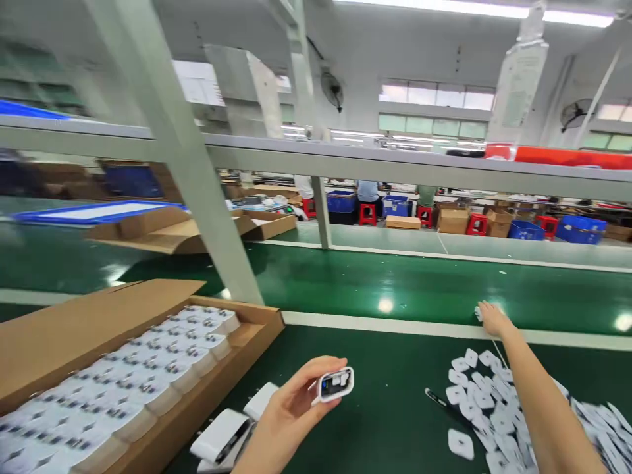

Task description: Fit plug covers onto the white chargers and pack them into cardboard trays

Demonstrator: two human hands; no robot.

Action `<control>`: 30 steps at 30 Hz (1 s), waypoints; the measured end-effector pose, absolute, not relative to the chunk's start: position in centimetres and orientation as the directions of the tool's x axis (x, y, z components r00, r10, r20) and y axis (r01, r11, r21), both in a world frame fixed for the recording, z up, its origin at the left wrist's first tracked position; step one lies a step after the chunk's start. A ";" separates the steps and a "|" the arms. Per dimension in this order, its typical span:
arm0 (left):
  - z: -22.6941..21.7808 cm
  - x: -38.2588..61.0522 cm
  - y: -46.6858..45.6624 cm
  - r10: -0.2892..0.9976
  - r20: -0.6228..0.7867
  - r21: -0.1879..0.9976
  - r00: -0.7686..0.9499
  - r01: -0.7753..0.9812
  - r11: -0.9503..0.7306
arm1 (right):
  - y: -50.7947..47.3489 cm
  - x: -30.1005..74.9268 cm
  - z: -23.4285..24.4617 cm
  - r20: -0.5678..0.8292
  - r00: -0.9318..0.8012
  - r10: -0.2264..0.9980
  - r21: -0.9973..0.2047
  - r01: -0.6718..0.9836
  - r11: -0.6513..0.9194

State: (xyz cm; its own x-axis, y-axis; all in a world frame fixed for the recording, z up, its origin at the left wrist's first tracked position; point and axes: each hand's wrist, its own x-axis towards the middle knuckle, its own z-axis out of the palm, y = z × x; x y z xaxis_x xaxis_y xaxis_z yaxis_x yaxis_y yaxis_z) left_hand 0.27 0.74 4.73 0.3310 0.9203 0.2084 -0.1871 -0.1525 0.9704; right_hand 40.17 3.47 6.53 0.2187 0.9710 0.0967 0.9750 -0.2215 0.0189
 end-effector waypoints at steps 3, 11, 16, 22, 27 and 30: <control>3.9 -1.0 0.9 0.930 0.227 0.969 0.288 -0.164 -0.185 | 5.6 42.2 5.0 0.021 0.182 0.983 0.069 0.981 -0.183; 1.1 -0.8 1.9 0.978 0.032 0.966 0.208 -0.257 0.023 | 6.0 35.8 6.4 0.020 -0.001 1.000 -0.030 1.000 0.001; 0.2 -1.0 1.7 0.940 -0.030 0.985 0.340 -0.151 0.086 | 3.5 26.9 4.6 -0.087 -0.251 0.964 -0.163 0.958 0.235; 0.3 -1.4 0.8 0.917 0.076 0.995 0.391 -0.090 -0.044 | 0.9 28.6 5.1 -0.138 -0.194 0.971 -0.222 0.962 0.161; 0.3 -1.3 0.3 0.884 0.035 0.994 0.466 -0.111 0.019 | -1.1 34.0 5.2 -0.117 0.121 0.986 -0.168 0.976 -0.140; 0.3 -1.2 -0.1 0.852 0.071 0.987 0.519 -0.157 0.014 | -2.0 34.2 4.4 -0.082 0.185 0.979 -0.209 0.958 -0.198</control>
